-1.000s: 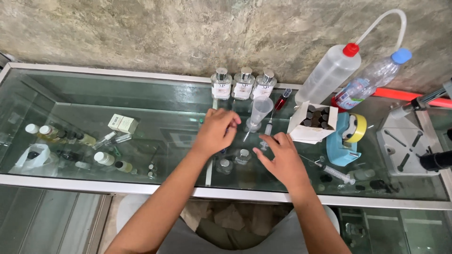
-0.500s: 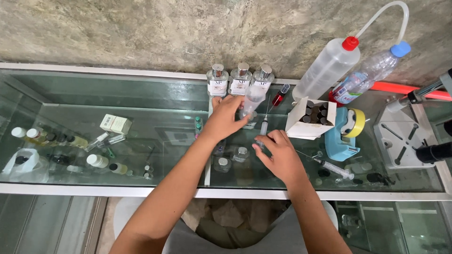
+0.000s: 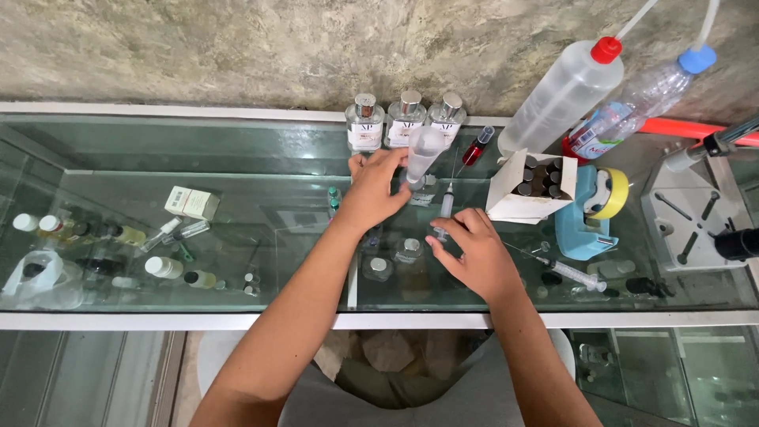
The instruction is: Refilling a small perfume bottle using a syringe to transfer liquid from a larger container.
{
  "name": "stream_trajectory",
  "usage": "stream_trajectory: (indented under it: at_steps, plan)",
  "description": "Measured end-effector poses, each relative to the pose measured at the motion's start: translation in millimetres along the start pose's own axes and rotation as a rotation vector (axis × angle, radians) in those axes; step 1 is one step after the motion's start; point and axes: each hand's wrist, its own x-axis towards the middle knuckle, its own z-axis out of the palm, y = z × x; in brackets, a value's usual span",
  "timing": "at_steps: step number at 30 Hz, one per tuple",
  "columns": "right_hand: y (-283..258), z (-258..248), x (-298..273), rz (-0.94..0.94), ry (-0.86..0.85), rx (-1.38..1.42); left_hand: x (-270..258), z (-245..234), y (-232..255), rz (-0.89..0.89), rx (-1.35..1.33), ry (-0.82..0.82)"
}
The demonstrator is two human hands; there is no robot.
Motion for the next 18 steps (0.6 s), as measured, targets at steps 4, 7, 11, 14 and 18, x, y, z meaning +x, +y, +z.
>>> stream_trajectory:
  at_steps: [4, 7, 11, 14, 18]
  plan:
    - [2.0, 1.3, -1.0, -0.01, -0.002, 0.015, -1.1, -5.0, 10.3, -0.016, 0.009, -0.002]
    - [2.1, 0.8, -1.7, -0.008, -0.011, -0.003, -1.8, -3.4, 10.7, -0.023, 0.004, 0.028]
    - [-0.2, -1.2, 0.0, 0.005, -0.024, 0.016, -1.1, 7.4, -4.6, 0.001, 0.033, 0.055]
    - [-3.1, -2.4, 1.6, -0.007, -0.022, 0.045, -2.4, 6.7, -3.5, 0.014, 0.037, 0.063]
    - [-5.9, -3.2, 3.3, -0.061, -0.009, 0.089, -2.9, 6.2, -1.8, 0.017, 0.004, 0.069]
